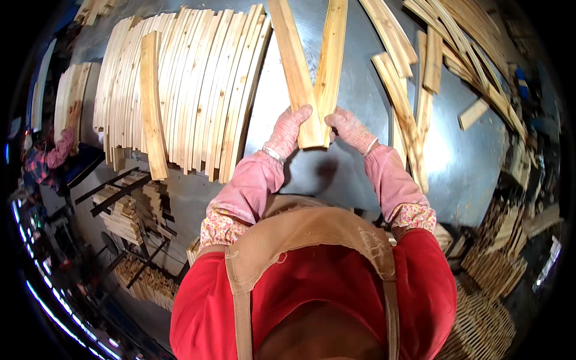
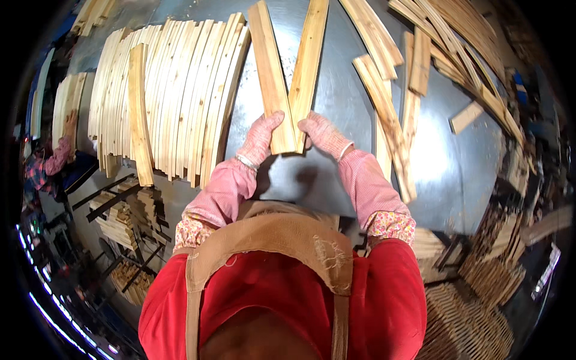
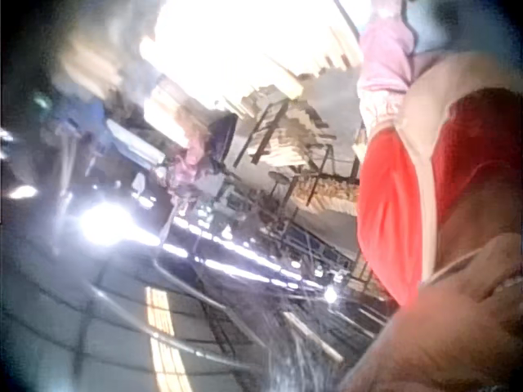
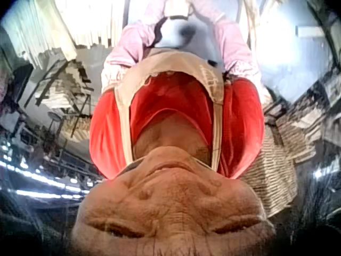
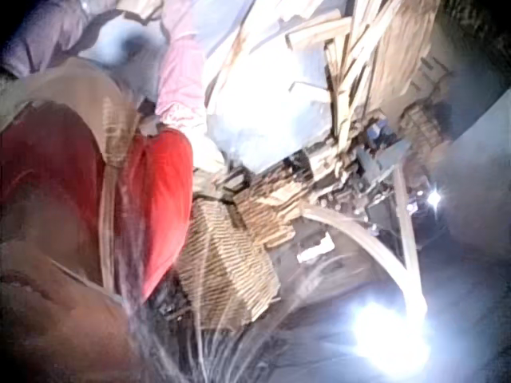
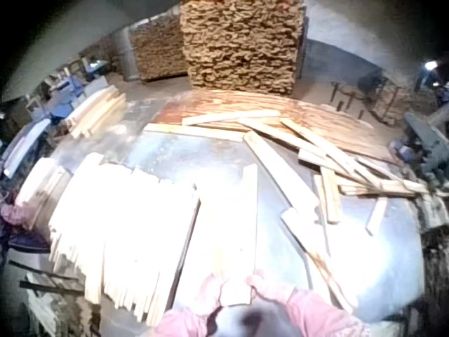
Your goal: The person arranges and stacks thin wooden planks on a metal table, picking them up from a pile and aligning them into neat rows. Another person in a blue apron is visible nearby, also handling the wood.
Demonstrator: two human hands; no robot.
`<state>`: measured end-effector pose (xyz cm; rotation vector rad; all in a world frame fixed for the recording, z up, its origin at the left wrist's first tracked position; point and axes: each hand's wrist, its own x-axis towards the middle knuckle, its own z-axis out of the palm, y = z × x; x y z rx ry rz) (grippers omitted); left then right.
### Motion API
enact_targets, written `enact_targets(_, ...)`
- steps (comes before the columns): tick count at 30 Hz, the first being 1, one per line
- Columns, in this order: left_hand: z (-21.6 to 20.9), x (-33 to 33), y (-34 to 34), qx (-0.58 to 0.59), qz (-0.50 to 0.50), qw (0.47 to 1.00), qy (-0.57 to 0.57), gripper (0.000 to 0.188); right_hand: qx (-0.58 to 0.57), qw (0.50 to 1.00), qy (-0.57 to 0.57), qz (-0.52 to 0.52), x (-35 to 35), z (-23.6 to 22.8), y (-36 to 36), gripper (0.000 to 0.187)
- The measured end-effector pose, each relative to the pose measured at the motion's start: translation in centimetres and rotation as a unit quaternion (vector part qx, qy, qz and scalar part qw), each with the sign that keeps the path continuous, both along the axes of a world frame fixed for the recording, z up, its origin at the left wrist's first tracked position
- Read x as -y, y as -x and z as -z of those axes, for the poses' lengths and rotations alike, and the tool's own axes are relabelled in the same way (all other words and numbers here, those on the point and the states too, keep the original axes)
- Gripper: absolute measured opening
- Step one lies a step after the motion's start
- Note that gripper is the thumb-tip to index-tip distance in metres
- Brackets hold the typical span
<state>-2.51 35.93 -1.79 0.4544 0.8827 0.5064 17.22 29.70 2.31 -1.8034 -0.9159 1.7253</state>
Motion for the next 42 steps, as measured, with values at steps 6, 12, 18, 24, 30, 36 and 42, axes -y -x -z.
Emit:
enact_targets(6,-2.4,2.7,8.7,-0.157,0.078,0.975,-0.139,0.053,0.256,0.966,0.018,-0.029,5.3,0.2,8.4,0.054)
enact_targets(12,-9.8,4.6,15.3,-0.237,0.142,0.929,-0.245,0.059,-0.265,0.908,-0.14,0.292,7.5,15.4,30.9,0.055)
enact_targets(18,-6.0,0.5,25.3,-0.413,0.121,0.831,-0.351,0.077,0.276,0.942,-0.153,-0.118,7.7,4.0,19.3,0.069)
enact_targets(24,-5.3,0.6,27.4,-0.638,0.104,0.553,-0.525,0.055,0.651,0.742,-0.041,0.156,20.8,4.0,-7.4,0.055)
enact_targets(30,-4.8,4.3,15.6,-0.485,0.098,0.671,-0.553,0.045,0.565,0.814,0.096,0.093,25.2,1.5,-11.8,0.078)
enact_targets(36,-2.3,9.1,0.0,-0.351,0.257,0.702,-0.564,0.042,0.379,0.904,-0.116,0.161,23.7,4.5,-9.2,0.09)
enact_targets(42,-1.2,11.8,-5.8,-0.369,0.273,0.695,-0.553,0.04,0.278,0.924,-0.187,0.187,-1.5,-6.0,-17.7,0.086)
